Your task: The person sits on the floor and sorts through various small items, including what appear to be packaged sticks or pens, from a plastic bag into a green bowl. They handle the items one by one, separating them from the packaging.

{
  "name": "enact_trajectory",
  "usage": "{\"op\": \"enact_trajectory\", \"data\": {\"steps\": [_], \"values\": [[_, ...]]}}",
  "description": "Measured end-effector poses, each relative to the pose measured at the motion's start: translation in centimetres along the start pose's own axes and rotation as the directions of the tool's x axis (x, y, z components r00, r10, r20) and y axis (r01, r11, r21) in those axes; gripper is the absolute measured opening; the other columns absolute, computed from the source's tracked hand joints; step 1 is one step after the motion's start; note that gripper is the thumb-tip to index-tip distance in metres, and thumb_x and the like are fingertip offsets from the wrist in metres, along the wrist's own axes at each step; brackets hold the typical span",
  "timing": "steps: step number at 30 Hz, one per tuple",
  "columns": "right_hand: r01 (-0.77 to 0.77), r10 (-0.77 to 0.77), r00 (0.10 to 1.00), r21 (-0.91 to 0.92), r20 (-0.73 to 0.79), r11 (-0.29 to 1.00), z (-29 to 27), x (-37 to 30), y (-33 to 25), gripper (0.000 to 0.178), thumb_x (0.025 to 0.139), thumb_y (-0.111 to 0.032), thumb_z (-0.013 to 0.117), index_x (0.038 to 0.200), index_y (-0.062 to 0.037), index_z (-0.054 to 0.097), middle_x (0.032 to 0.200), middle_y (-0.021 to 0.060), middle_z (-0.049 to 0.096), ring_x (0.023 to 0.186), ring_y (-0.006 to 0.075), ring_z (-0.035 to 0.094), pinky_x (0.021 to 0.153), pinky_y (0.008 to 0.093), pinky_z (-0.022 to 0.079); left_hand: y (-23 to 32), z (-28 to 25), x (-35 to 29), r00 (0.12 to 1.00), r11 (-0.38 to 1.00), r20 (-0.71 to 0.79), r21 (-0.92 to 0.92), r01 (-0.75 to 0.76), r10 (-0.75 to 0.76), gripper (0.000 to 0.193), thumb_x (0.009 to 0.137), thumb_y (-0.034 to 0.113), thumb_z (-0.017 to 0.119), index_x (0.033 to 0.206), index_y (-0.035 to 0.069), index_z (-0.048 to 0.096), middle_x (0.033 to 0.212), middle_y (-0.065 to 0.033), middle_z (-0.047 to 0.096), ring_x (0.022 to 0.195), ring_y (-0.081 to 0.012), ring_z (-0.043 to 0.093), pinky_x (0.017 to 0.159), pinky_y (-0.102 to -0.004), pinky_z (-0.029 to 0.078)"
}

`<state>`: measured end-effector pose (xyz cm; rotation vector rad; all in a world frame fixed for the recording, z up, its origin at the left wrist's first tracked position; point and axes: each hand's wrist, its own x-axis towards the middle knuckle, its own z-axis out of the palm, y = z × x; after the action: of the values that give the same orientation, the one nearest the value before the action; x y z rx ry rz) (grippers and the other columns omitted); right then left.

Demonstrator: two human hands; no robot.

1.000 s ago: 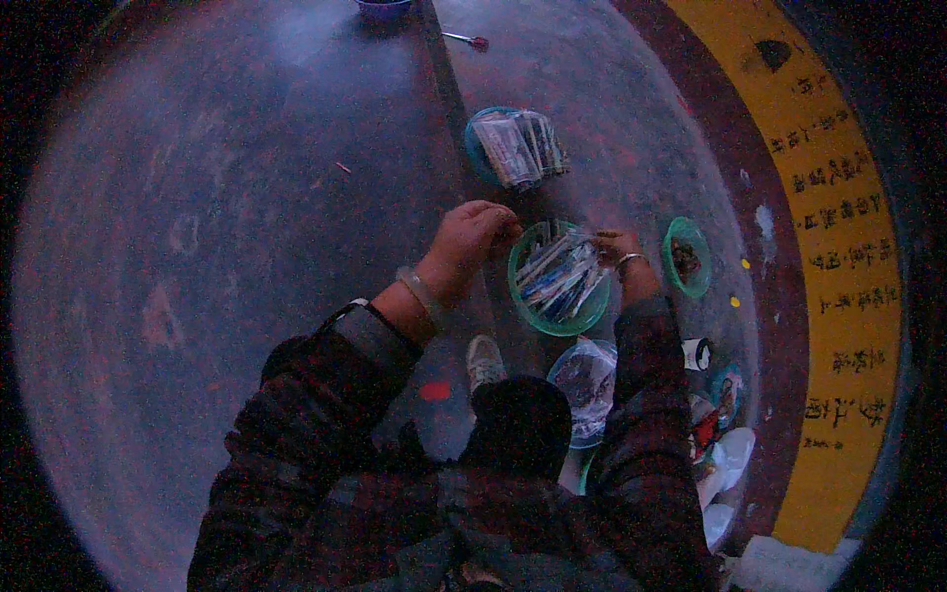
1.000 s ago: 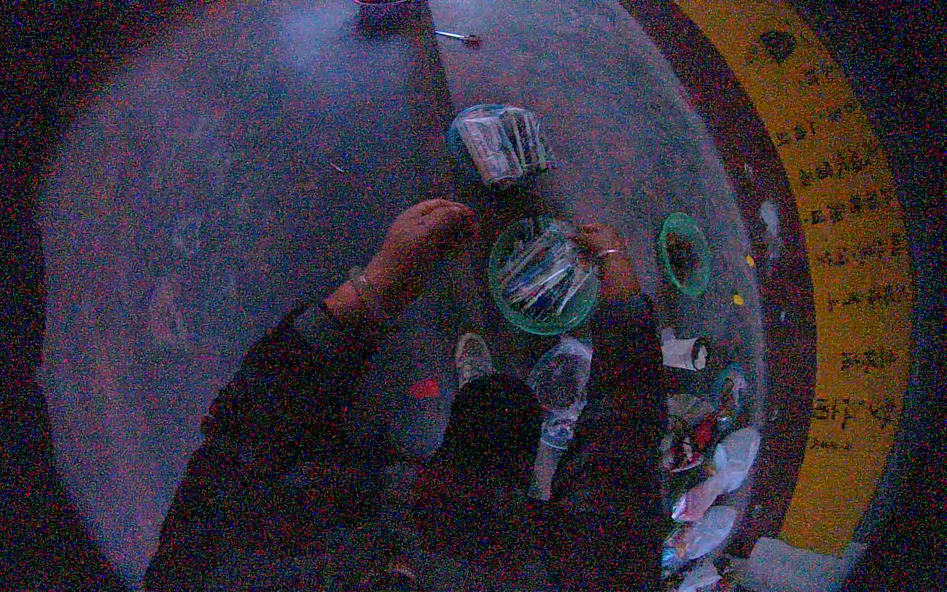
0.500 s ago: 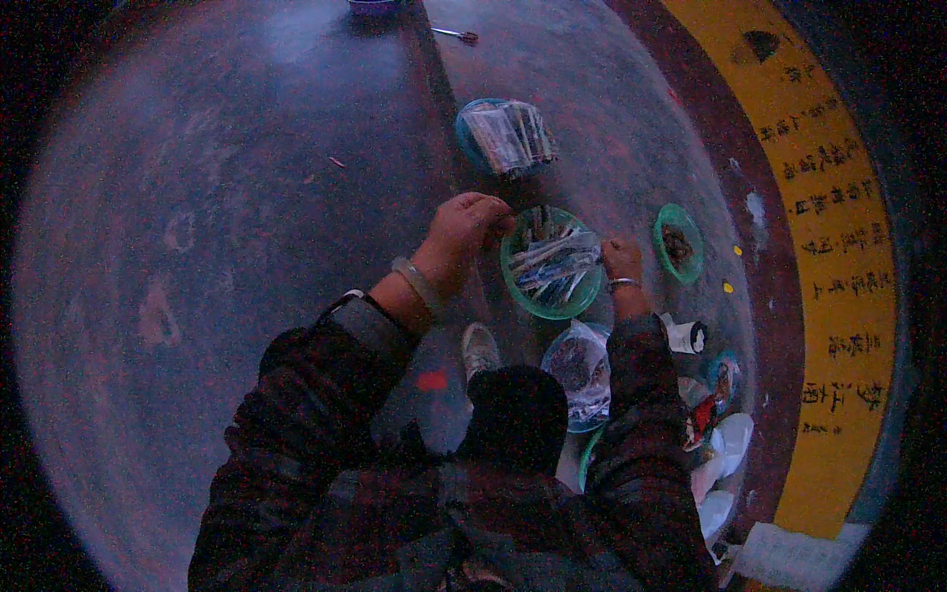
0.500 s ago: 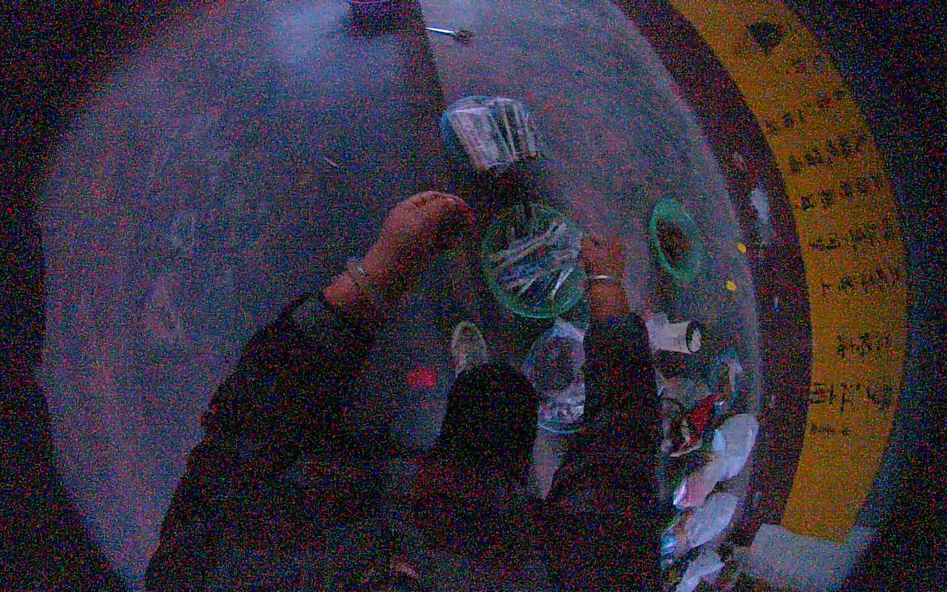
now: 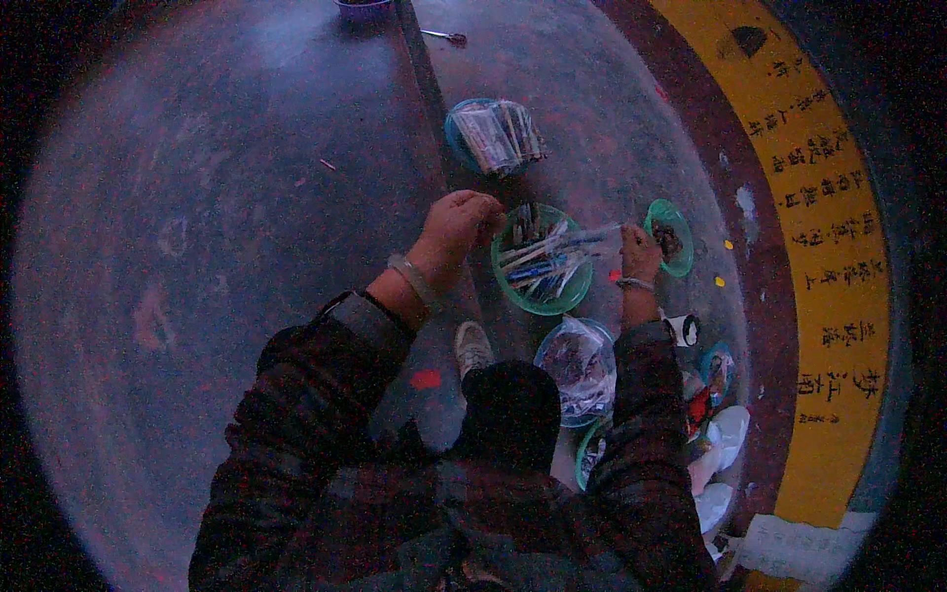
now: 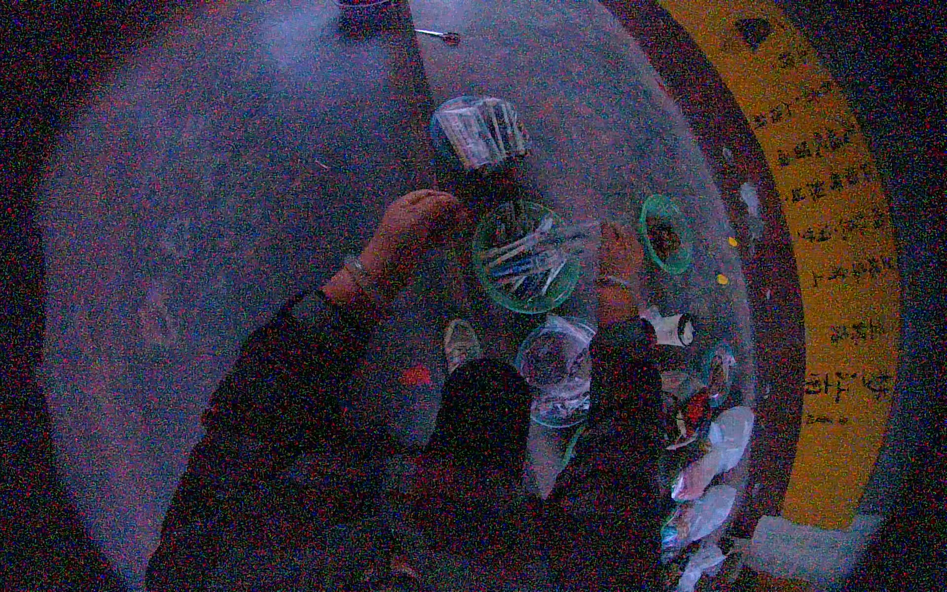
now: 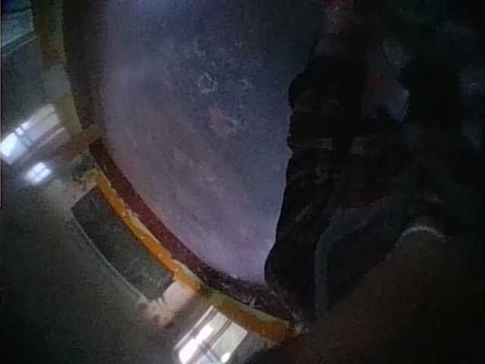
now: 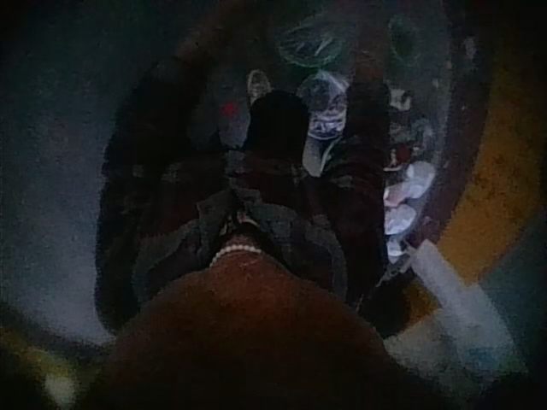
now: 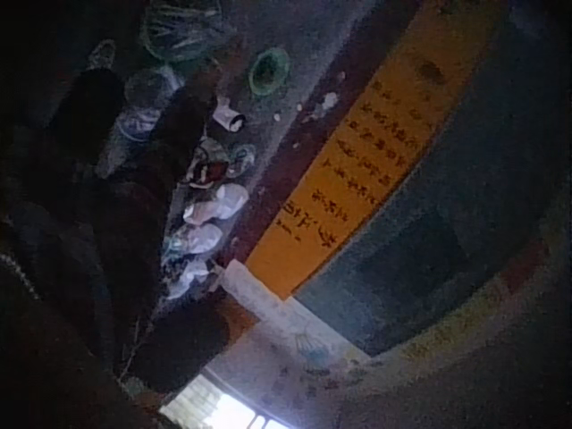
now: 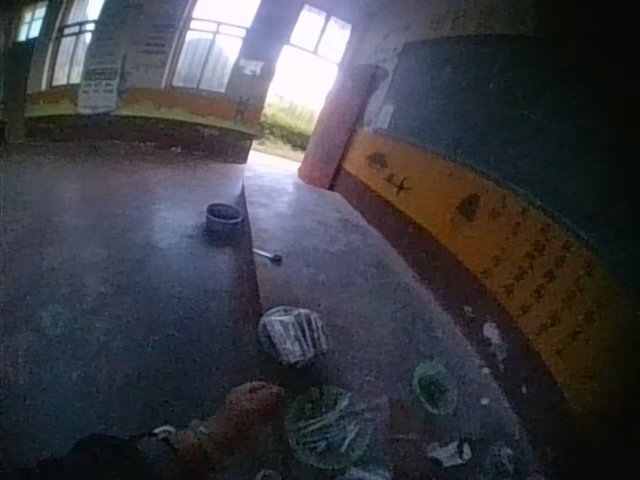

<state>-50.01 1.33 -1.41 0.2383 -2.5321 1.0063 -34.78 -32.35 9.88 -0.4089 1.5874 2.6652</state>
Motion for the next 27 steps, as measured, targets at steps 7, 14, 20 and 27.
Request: {"op": "enact_trajectory", "data": {"steps": [7, 14, 20, 27], "values": [[0.394, -0.479, 0.877, -0.625, 0.036, 0.674, -1.5, 1.9, -3.0, 0.023, 0.079, -0.028, 0.055, 0.084, -0.0058, 0.059, 0.074, 0.0093, 0.060, 0.060, 0.0211, 0.059, 0.052, 0.0339, 0.046, -0.3, -0.6, 0.3, 0.998, 1.000, 0.059, 0.020, -0.020, 0.019, 0.017, 0.079, 0.020, 0.050, 0.077, 0.004, 0.056, 0.066, -0.0029, 0.054, 0.053, -0.0109, 0.045, 0.049, -0.0244, 0.037], [-0.053, 0.053, 0.999, 0.124, -0.001, 0.991, -2.3, 2.4, -6.8, 0.023, 0.082, -0.025, 0.050, 0.093, -0.0052, 0.056, 0.080, 0.0078, 0.060, 0.062, 0.0188, 0.060, 0.048, 0.0292, 0.047, -0.5, -0.4, 0.5, 1.000, 1.000, 0.011, -0.001, 0.011, -0.011, 0.018, 0.078, 0.020, 0.051, 0.076, 0.004, 0.056, 0.066, -0.0028, 0.055, 0.054, -0.0103, 0.046, 0.048, -0.0242, 0.037], [0.509, -0.608, 0.781, -0.710, 0.143, 0.487, -1.9, 2.7, -7.2, 0.018, 0.084, -0.021, 0.048, 0.091, -0.0062, 0.055, 0.076, 0.0055, 0.058, 0.064, 0.0153, 0.058, 0.051, 0.0286, 0.047, -0.4, -0.7, 0.5, 0.999, 1.000, 0.045, 0.013, -0.020, 0.019, 0.019, 0.078, 0.022, 0.052, 0.076, 0.004, 0.057, 0.066, -0.0030, 0.055, 0.054, -0.0110, 0.048, 0.049, -0.0250, 0.038], [0.137, -0.115, 0.974, 0.105, -0.197, 0.985, -3.5, 2.4, -8.7, 0.015, 0.085, -0.023, 0.049, 0.087, -0.0084, 0.054, 0.069, -0.0012, 0.052, 0.058, 0.0079, 0.048, 0.049, 0.0208, 0.040, 0.3, 0.0, -0.6, 0.999, 0.998, 0.041, 0.065, -0.022, 0.020, 0.019, 0.078, 0.022, 0.052, 0.077, 0.004, 0.057, 0.068, -0.0028, 0.055, 0.056, -0.0113, 0.048, 0.050, -0.0253, 0.038]]}}
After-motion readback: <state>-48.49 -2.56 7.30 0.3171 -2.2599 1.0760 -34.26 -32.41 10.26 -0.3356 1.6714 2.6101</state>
